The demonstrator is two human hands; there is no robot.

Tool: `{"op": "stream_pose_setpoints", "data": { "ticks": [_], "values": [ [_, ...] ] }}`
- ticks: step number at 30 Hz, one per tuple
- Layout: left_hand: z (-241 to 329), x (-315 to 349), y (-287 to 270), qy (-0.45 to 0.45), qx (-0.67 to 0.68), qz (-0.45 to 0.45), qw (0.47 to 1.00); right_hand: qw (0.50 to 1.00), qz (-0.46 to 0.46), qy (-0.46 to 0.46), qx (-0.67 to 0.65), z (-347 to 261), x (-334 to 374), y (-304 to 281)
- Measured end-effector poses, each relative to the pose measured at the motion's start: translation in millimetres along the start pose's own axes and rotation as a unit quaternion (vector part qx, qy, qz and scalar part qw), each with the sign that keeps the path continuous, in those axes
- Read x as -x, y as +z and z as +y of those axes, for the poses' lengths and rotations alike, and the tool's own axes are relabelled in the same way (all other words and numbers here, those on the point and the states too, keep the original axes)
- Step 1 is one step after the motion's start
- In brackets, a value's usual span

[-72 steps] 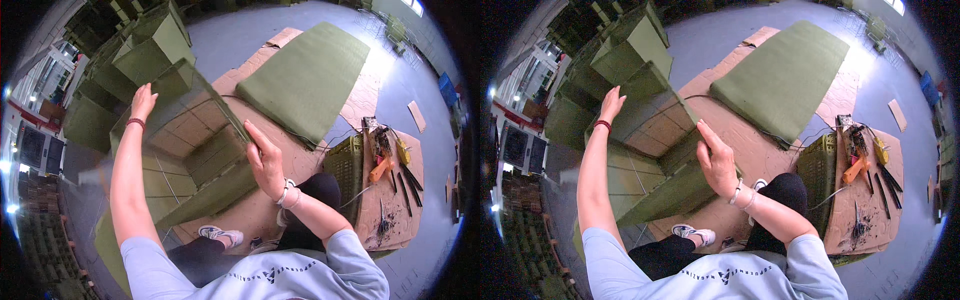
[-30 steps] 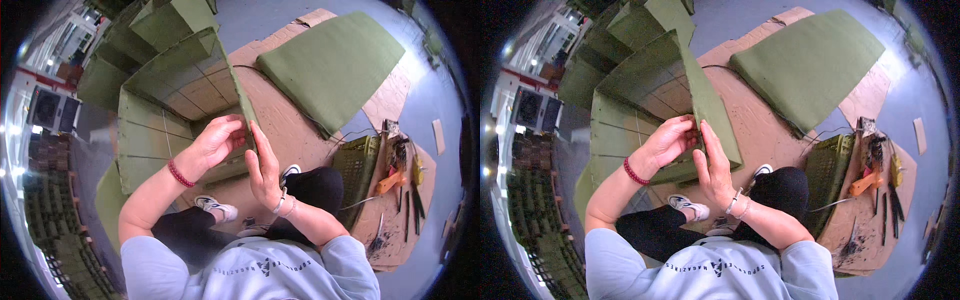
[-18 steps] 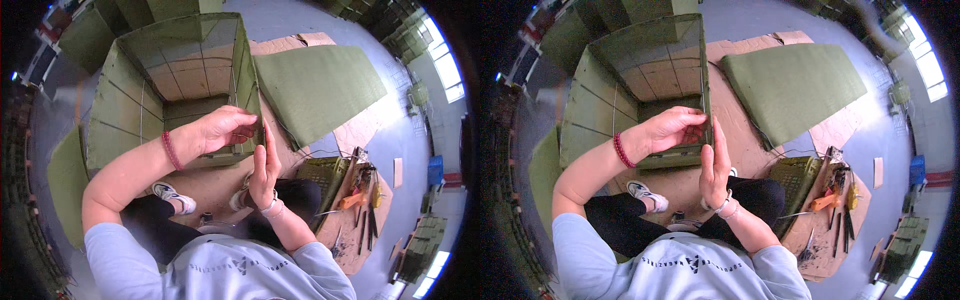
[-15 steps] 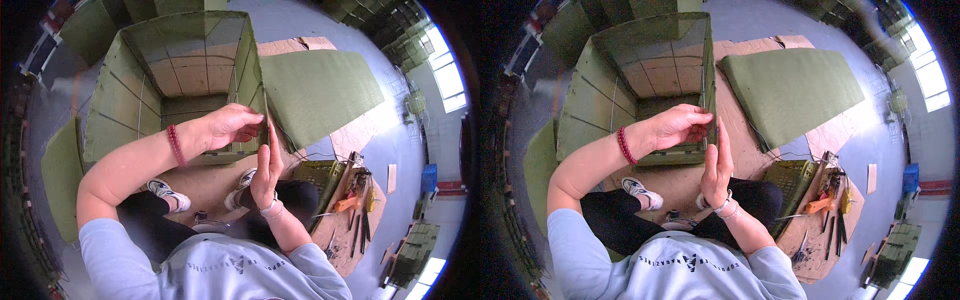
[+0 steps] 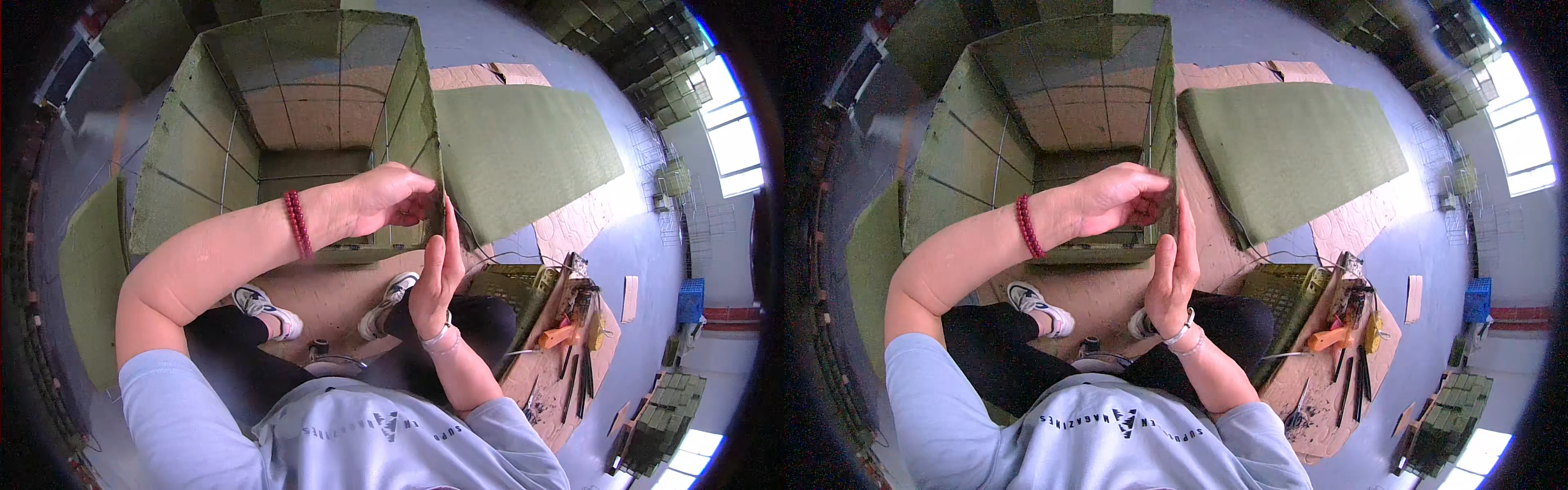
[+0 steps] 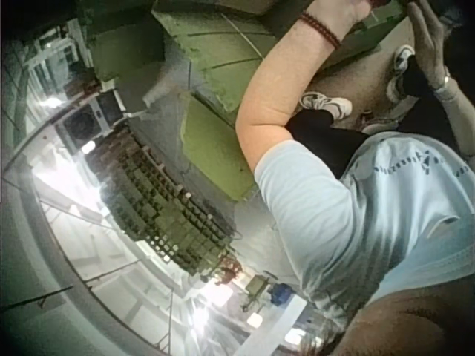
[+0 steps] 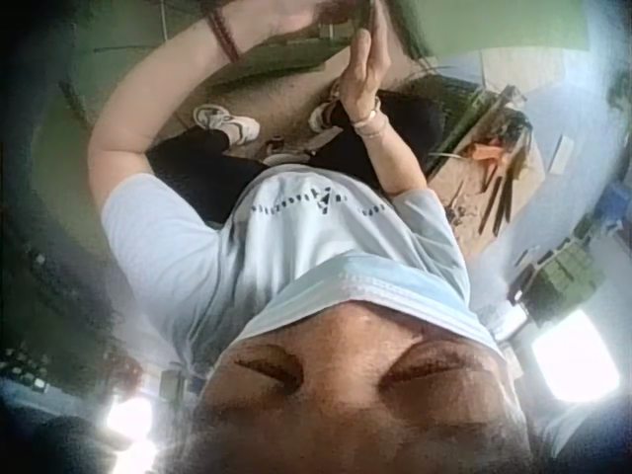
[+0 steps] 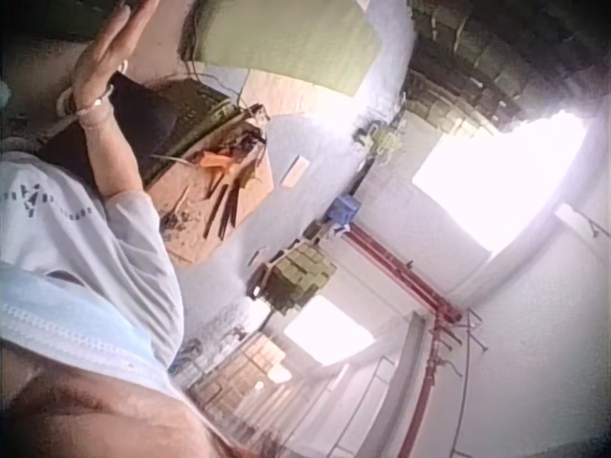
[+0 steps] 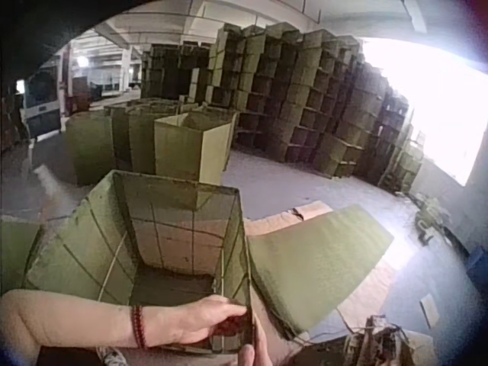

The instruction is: Assembling a green mesh fabric container onto a wire frame using hands and a hot glue gun.

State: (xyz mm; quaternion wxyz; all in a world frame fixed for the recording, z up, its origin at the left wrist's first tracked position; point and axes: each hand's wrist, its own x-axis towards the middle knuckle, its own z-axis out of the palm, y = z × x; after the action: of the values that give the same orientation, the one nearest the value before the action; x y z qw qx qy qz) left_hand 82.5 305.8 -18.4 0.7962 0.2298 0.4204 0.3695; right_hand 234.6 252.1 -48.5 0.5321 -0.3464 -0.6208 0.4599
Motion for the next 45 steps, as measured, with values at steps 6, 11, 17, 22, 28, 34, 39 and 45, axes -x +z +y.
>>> {"op": "stream_pose_setpoints", "data": {
  "ticks": [6, 11, 17, 22, 28, 34, 39, 45],
  "values": [
    [-1, 0, 3, 0.027, -0.032, 0.018, 0.999, 1.0, 0.006, -0.002, 0.006, 0, 0, -1],
    [1, 4, 1, 0.042, -0.028, 0.021, 0.999, 1.0, 0.004, -0.004, 0.022, -2, 1, 2],
    [2, 3, 8, 0.065, -0.114, 0.057, 0.99, 0.998, -0.02, -0.014, 0.053, 3, 1, -3],
    [3, 2, 13, 0.069, -0.166, 0.071, 0.981, 0.998, -0.019, -0.011, 0.05, 4, -1, -4],
    [2, 1, 14, 0.065, -0.143, 0.066, 0.985, 0.998, -0.017, -0.013, 0.062, 5, -2, -5],
    [4, 4, 2, 0.024, -0.056, 0.038, 0.997, 0.999, -0.021, -0.024, 0.042, 2, -5, -6],
    [4, 2, 4, 0.023, -0.032, 0.031, 0.999, 1.0, -0.01, -0.015, 0.009, 0, -8, -6],
    [1, 0, -1, 0.002, -0.017, -0.021, 1.0, 0.997, -0.009, 0.066, -0.027, -5, -25, -16]
  ]
}}
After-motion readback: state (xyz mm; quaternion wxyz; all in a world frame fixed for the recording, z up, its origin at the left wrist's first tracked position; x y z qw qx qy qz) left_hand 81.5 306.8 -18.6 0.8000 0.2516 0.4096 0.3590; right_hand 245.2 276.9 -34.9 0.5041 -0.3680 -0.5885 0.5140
